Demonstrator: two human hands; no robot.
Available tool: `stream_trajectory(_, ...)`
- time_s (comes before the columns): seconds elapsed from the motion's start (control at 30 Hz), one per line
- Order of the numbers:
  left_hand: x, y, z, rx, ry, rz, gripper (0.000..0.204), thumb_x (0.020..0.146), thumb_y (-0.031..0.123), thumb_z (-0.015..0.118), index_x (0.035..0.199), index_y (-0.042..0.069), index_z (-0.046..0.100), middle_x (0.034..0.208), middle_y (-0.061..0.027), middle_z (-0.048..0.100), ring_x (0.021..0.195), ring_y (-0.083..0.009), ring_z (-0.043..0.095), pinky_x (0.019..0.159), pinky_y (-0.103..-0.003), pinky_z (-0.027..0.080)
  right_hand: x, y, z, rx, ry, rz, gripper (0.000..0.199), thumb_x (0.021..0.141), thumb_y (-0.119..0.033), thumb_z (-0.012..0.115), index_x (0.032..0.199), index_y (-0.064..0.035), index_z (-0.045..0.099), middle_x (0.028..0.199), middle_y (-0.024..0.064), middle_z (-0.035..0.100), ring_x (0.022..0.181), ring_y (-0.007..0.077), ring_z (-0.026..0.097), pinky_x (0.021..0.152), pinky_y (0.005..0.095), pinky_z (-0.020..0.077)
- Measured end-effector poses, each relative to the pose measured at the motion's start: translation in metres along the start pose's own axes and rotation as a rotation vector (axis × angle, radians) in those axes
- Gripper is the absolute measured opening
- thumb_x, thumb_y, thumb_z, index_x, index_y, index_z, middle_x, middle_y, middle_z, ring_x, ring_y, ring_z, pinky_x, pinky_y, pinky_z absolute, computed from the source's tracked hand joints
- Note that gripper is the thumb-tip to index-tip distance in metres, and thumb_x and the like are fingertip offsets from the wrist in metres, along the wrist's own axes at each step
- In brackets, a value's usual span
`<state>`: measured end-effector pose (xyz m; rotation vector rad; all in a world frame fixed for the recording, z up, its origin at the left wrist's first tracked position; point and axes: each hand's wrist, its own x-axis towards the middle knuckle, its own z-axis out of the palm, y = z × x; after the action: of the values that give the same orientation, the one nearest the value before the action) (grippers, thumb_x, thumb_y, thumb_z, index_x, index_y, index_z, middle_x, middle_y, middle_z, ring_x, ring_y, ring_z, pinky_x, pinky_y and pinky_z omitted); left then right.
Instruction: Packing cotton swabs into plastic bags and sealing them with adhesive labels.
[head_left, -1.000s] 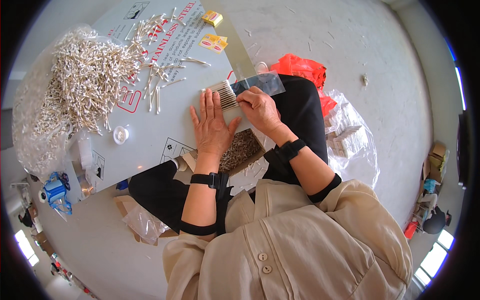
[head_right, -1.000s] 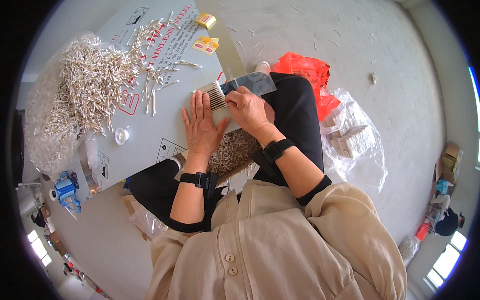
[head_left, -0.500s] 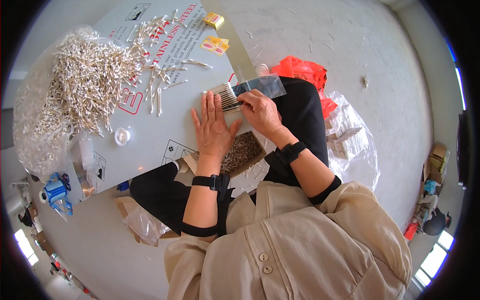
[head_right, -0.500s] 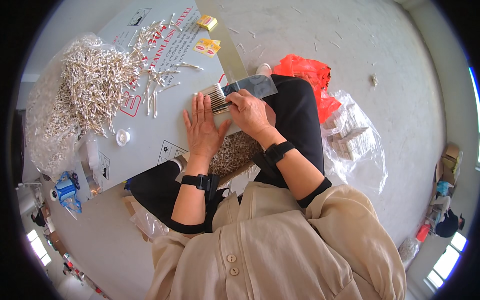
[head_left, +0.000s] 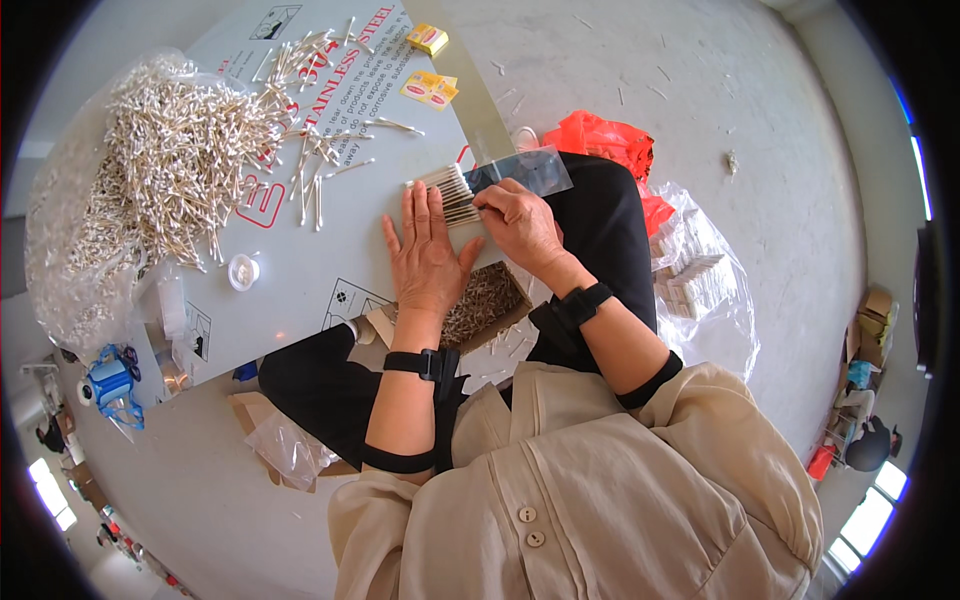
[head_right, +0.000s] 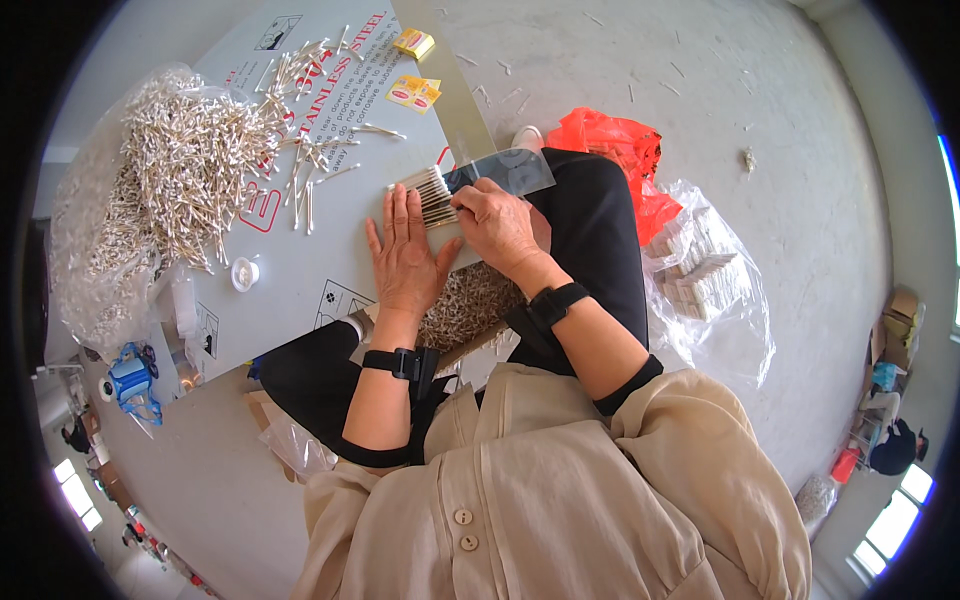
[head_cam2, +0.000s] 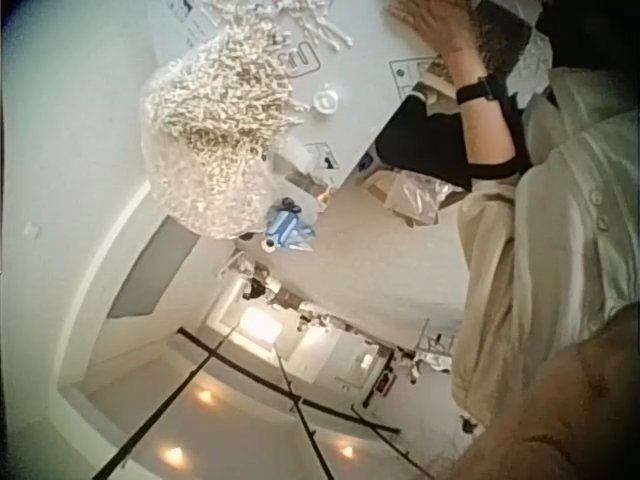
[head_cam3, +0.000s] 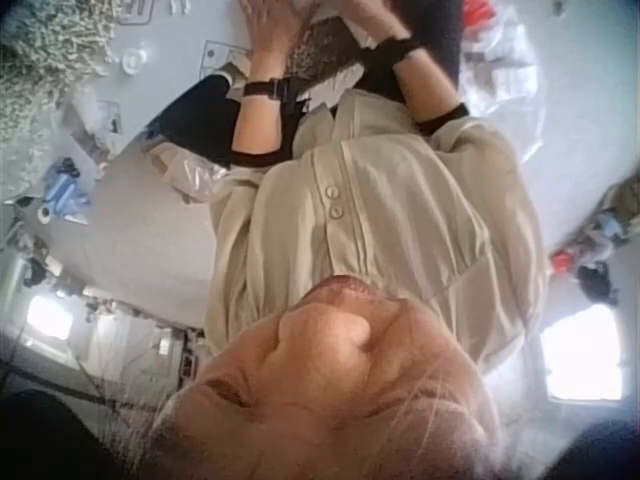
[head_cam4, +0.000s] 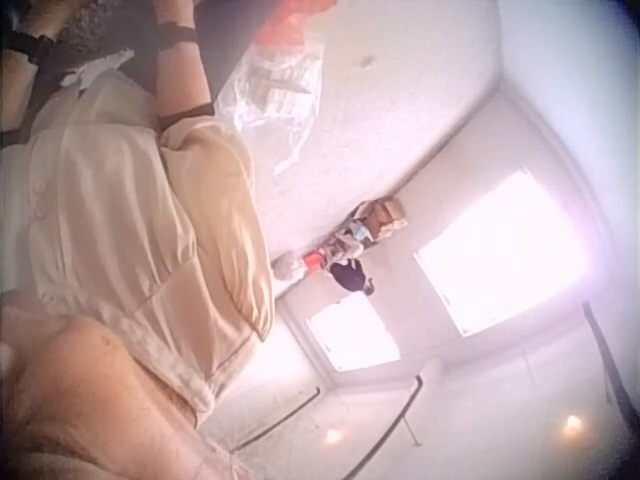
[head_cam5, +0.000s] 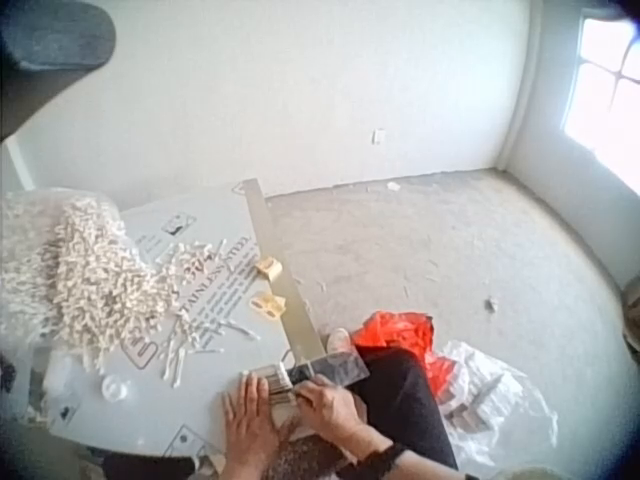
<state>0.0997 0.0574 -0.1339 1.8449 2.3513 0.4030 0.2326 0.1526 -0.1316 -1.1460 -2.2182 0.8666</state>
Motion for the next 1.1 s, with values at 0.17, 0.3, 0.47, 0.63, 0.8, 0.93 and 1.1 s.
stream_trajectory(0.17,0.0,0.0,0.001,0.0,-0.005,-0.006,0.088,0.087,0.052,0.06,0.15,0.002,0.025,0.158,-0.0148,0.021,0.148,-0.0288,0.015,0.118,-0.055,0.008,0.001,-0.004,0.0,0.016,0.026,0.034,0.024,0.079,-0.006,0.061,0.101,-0.01,0.067,0.082,0.0097,0.062,0.076,0.0292,0.064,0.068,0.0389,0.0511)
stream_trajectory(0.3,0.0,-0.001,0.002,0.009,-0.001,0.001,0.088,0.087,0.053,0.059,0.15,0.002,0.025,0.159,-0.0147,0.021,0.148,-0.0285,0.015,0.118,-0.054,0.008,0.004,-0.004,0.0,-0.021,0.025,0.018,0.027,0.079,-0.006,0.061,0.104,-0.0112,0.067,0.082,0.009,0.062,0.075,0.0287,0.064,0.067,0.039,0.0509)
stream_trajectory(0.47,0.0,-0.002,0.003,0.024,-0.003,0.002,0.088,0.087,0.054,0.058,0.15,0.002,0.025,0.159,-0.0146,0.021,0.149,-0.0284,0.014,0.118,-0.054,0.008,0.005,-0.007,0.0,-0.032,0.022,0.031,0.027,0.079,-0.007,0.061,0.105,-0.0124,0.067,0.083,0.0086,0.062,0.076,0.0288,0.064,0.067,0.039,0.0509)
stream_trajectory(0.63,0.0,-0.001,0.002,0.011,0.001,0.001,0.088,0.087,0.053,0.059,0.15,0.002,0.026,0.158,-0.0147,0.021,0.148,-0.0285,0.015,0.118,-0.054,0.008,0.007,-0.006,0.0,-0.058,-0.006,0.05,0.026,0.079,-0.009,0.061,0.104,-0.013,0.068,0.084,0.0086,0.063,0.078,0.0296,0.064,0.068,0.0393,0.051)
stream_trajectory(0.8,0.0,-0.001,0.001,0.007,0.008,-0.001,0.087,0.086,0.052,0.06,0.149,0.001,0.027,0.158,-0.015,0.023,0.148,-0.0289,0.016,0.118,-0.055,0.009,0.007,-0.005,0.0,-0.077,-0.04,0.043,0.025,0.08,-0.01,0.062,0.104,-0.0123,0.068,0.085,0.0093,0.063,0.079,0.0304,0.064,0.069,0.0397,0.0509)
stream_trajectory(0.93,0.0,-0.001,0.001,0.003,0.007,0.002,0.087,0.086,0.052,0.06,0.149,0.001,0.027,0.157,-0.0151,0.024,0.148,-0.029,0.017,0.118,-0.055,0.009,0.009,-0.004,0.0,-0.061,-0.041,0.042,0.025,0.079,-0.01,0.062,0.104,-0.0116,0.068,0.086,0.0101,0.064,0.079,0.0308,0.064,0.069,0.0398,0.0512)
stream_trajectory(1.1,-0.001,-0.002,0.003,0.004,0.007,0.001,0.089,0.087,0.053,0.06,0.15,0.002,0.025,0.158,-0.0145,0.022,0.148,-0.0288,0.016,0.118,-0.054,0.008,0.015,-0.004,0.0,-0.022,-0.055,0.093,0.028,0.08,-0.014,0.059,0.106,-0.0146,0.068,0.088,0.0125,0.067,0.083,0.0351,0.065,0.073,0.0453,0.0525)
